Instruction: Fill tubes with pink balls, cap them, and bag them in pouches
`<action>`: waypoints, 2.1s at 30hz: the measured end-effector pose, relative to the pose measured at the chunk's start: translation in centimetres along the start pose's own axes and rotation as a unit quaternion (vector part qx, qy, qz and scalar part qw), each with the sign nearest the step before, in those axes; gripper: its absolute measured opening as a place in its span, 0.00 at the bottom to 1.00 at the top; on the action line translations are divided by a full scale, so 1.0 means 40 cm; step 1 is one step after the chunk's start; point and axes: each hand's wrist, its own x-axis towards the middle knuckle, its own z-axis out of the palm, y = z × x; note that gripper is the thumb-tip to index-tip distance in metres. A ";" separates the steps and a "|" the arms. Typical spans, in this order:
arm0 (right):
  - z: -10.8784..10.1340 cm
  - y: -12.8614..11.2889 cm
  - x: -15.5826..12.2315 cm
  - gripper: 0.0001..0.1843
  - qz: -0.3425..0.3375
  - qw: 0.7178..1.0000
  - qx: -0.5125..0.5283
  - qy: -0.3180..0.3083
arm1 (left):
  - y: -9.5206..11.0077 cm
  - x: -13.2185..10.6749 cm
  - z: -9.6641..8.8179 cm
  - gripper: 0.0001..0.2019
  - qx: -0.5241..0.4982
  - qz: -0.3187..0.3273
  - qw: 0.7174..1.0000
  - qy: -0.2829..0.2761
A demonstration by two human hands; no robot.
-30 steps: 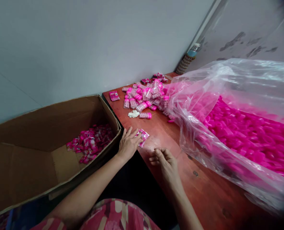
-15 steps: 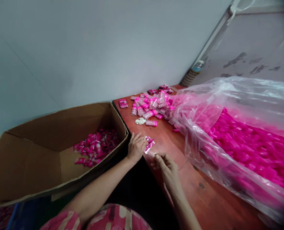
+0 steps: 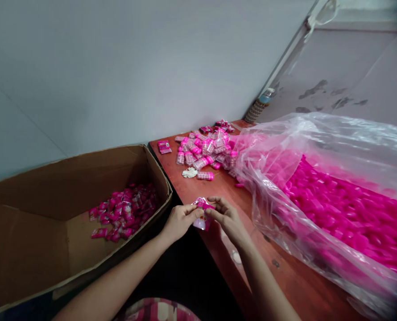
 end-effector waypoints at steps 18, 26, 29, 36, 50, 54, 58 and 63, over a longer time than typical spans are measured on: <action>-0.112 0.044 0.235 0.24 -0.225 0.788 -0.572 -0.049 | -0.020 0.023 -0.051 0.12 -0.311 -0.225 0.917 0.115; -0.094 -0.015 0.149 0.26 0.059 0.770 -0.600 0.207 | -0.009 0.045 -0.009 0.06 -0.447 -0.240 0.841 0.184; -0.062 -0.013 0.165 0.28 0.101 0.785 -0.585 0.178 | 0.004 0.048 -0.007 0.06 -0.465 -0.233 0.826 0.216; -0.032 -0.002 0.073 0.16 0.022 0.913 -0.387 0.127 | 0.010 0.050 -0.014 0.06 -0.488 -0.238 0.798 0.261; 0.101 0.069 -0.117 0.17 0.034 0.991 -0.083 0.095 | 0.008 0.042 0.042 0.04 -0.529 -0.237 0.790 0.201; 0.103 0.070 -0.118 0.16 0.057 0.997 0.000 0.047 | 0.009 0.034 0.045 0.07 -0.507 -0.208 0.821 0.159; 0.099 0.078 -0.118 0.15 0.066 0.996 0.024 0.047 | 0.016 0.029 0.039 0.11 -0.465 -0.180 0.862 0.095; 0.093 0.090 -0.123 0.14 0.026 0.993 -0.053 0.103 | 0.020 0.020 0.042 0.14 -0.396 -0.159 0.904 0.026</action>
